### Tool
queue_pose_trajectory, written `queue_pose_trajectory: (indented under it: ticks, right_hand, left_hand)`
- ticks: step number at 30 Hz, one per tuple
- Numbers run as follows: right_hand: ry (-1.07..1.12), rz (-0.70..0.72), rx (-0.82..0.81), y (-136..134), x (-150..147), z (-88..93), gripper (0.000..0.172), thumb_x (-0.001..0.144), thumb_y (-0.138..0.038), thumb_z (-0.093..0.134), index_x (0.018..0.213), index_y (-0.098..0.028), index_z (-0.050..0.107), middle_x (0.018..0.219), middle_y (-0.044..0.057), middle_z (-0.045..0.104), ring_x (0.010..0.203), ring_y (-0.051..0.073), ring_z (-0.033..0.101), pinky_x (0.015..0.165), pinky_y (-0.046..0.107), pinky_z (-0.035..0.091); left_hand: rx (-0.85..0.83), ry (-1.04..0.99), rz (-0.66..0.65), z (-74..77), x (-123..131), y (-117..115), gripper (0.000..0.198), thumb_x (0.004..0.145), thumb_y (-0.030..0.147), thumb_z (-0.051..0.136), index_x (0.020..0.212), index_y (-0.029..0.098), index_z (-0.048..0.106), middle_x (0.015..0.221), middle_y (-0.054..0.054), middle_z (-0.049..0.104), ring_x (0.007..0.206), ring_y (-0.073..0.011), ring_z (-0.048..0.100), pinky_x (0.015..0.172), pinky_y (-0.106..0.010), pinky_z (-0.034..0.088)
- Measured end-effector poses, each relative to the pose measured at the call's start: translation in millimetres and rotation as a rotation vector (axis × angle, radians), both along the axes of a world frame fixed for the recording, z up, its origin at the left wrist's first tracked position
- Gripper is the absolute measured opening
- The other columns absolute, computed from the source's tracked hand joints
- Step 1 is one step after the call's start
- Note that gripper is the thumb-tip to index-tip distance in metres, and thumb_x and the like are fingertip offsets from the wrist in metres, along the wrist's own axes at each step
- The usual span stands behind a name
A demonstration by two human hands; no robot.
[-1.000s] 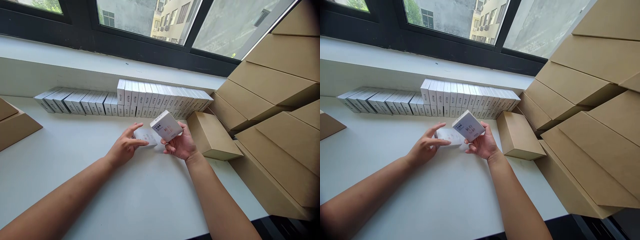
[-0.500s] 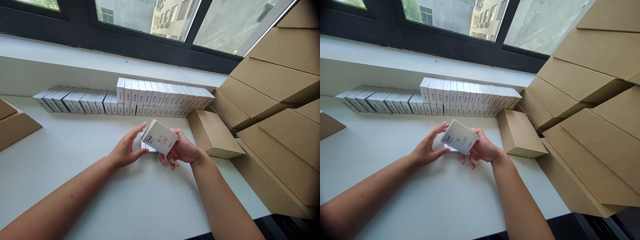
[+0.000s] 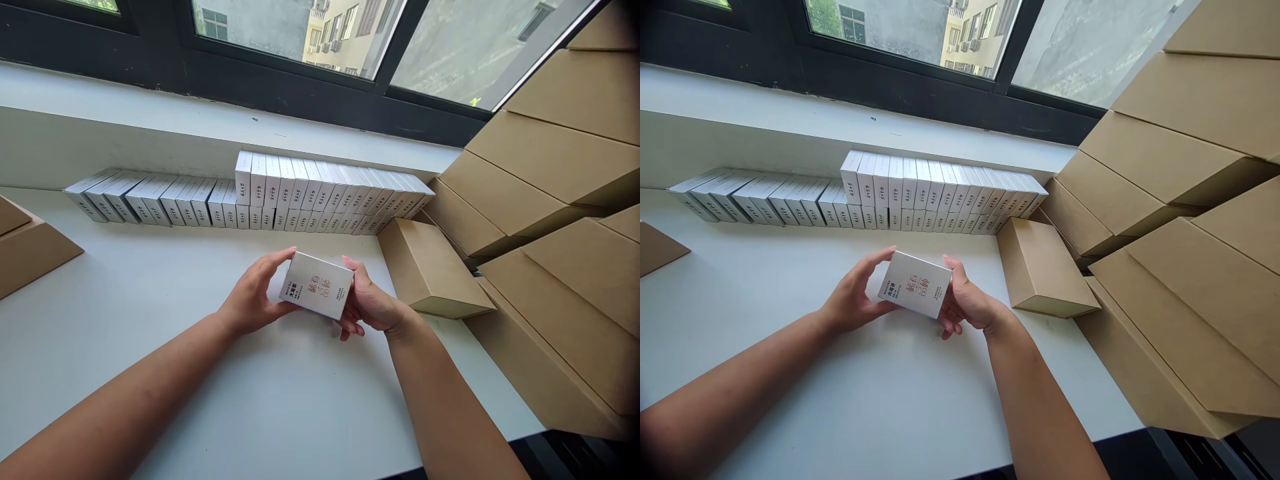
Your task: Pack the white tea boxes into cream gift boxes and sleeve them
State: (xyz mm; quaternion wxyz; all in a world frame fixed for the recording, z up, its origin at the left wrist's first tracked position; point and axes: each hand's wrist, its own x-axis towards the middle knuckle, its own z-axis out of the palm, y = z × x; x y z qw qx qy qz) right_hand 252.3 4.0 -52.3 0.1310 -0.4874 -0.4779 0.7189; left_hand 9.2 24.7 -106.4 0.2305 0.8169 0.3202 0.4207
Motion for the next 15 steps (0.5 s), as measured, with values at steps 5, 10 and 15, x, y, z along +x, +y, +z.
queue_pose_trajectory:
  ticks: [5, 10, 15]
  right_hand:
    - [-0.169, -0.206, 0.180, 1.6, -3.4, -0.6, 0.090, 0.071, -0.100, 0.006, 0.058, -0.022, 0.051, 0.037, -0.005, 0.029, 0.037, 0.011, 0.030, 0.053, 0.035, 0.054]
    - [-0.409, -0.341, 0.525, 2.8, -3.0, -3.5, 0.077, 0.081, -0.093, 0.023, 0.066, -0.022, 0.049, 0.053, -0.002, 0.042, 0.053, 0.015, 0.044, 0.055, 0.029, 0.043]
    - [-0.707, -0.394, 0.696, 0.3, -1.4, -6.6, 0.087, 0.086, -0.088, 0.011, 0.118, -0.025, 0.062, 0.117, 0.012, 0.067, 0.101, 0.030, 0.062, 0.086, 0.044, 0.049]
  left_hand:
    - [-0.193, 0.022, 0.009, -0.2, 0.7, -1.3, 0.089, 0.063, 0.043, 0.090, 0.137, 0.030, 0.043, 0.144, -0.012, 0.051, 0.136, -0.0339, 0.048, 0.112, -0.053, 0.042]
    - [-0.376, 0.122, -0.012, 0.4, 2.6, -1.5, 0.090, 0.062, 0.048, 0.088, 0.133, 0.027, 0.036, 0.145, -0.015, 0.044, 0.136, -0.0360, 0.046, 0.109, -0.056, 0.042]
    - [-0.369, 0.184, -0.005, 5.7, 4.7, -1.4, 0.079, 0.066, 0.054, 0.083, 0.125, 0.026, 0.038, 0.137, -0.012, 0.047, 0.130, -0.0341, 0.046, 0.109, -0.055, 0.042]
